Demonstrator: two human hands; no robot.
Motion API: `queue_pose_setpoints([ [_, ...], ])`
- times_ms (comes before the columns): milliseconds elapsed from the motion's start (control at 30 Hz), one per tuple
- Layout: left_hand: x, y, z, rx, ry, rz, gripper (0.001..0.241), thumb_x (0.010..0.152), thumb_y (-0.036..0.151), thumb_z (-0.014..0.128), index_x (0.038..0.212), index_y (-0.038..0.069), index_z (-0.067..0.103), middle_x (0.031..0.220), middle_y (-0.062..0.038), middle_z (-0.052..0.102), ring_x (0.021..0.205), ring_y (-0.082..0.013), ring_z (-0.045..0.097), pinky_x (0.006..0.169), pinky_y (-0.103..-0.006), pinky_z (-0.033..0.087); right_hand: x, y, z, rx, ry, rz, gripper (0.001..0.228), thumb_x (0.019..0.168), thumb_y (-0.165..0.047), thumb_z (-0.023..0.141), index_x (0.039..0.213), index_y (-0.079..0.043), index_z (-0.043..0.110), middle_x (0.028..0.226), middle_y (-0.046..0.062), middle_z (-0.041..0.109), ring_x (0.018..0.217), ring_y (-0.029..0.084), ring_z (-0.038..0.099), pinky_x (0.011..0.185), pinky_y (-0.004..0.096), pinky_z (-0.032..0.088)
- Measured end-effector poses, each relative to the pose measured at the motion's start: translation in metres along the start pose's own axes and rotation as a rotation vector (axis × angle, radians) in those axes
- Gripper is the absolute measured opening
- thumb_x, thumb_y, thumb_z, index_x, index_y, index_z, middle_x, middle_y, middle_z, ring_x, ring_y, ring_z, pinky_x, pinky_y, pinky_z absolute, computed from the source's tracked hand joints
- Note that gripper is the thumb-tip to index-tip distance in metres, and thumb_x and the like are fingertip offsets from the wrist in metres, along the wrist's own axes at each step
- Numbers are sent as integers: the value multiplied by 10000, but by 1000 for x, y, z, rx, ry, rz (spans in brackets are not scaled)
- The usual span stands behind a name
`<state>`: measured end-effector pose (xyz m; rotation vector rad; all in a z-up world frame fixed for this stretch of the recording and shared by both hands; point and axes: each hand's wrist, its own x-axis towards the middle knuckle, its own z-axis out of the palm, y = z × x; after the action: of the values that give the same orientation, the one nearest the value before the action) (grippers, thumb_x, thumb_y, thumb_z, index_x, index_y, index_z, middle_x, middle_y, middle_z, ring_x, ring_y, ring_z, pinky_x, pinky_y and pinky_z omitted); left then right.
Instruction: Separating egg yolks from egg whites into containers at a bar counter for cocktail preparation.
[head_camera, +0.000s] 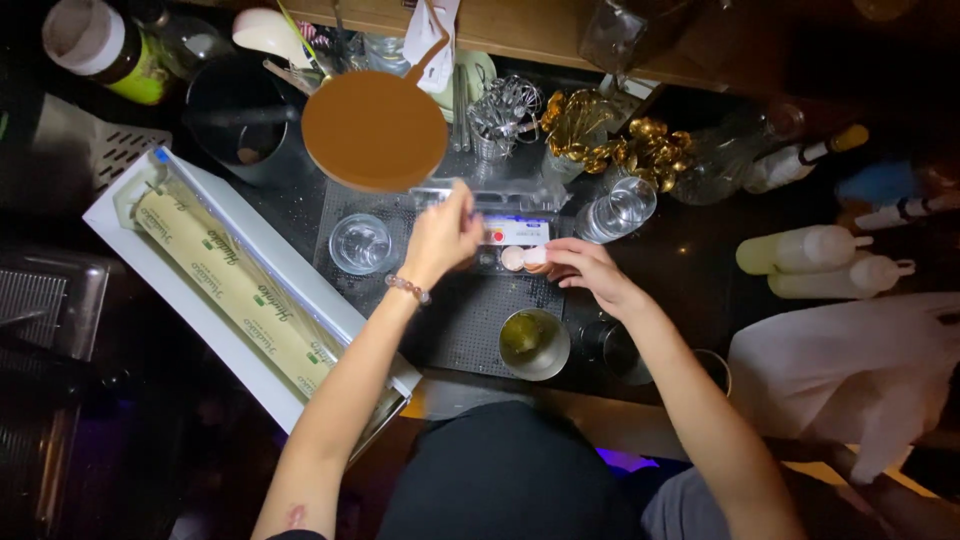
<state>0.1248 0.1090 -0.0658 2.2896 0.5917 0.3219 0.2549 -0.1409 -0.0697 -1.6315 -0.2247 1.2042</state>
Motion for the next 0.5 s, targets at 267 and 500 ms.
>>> queue_pose_setpoints([
  [267, 9, -27, 17, 314, 78, 399, 352, 914, 141, 721, 1182, 83, 499, 900, -159, 679, 785, -362, 698, 662, -437, 567, 25, 7, -13, -61, 161, -53, 357, 888, -313, 698, 1169, -93, 706, 973, 14, 732, 798, 88, 615, 634, 230, 423],
  [500, 30, -15, 37, 161, -178, 148, 455, 939, 159, 677, 1324, 85, 446, 756, -161, 707, 697, -399, 692, 620, -508, 543, 38, 16, -17, -172, 287, -92, 367, 868, -338, 740, 1122, -84, 663, 954, 25, 746, 754, 86, 571, 594, 239, 398],
])
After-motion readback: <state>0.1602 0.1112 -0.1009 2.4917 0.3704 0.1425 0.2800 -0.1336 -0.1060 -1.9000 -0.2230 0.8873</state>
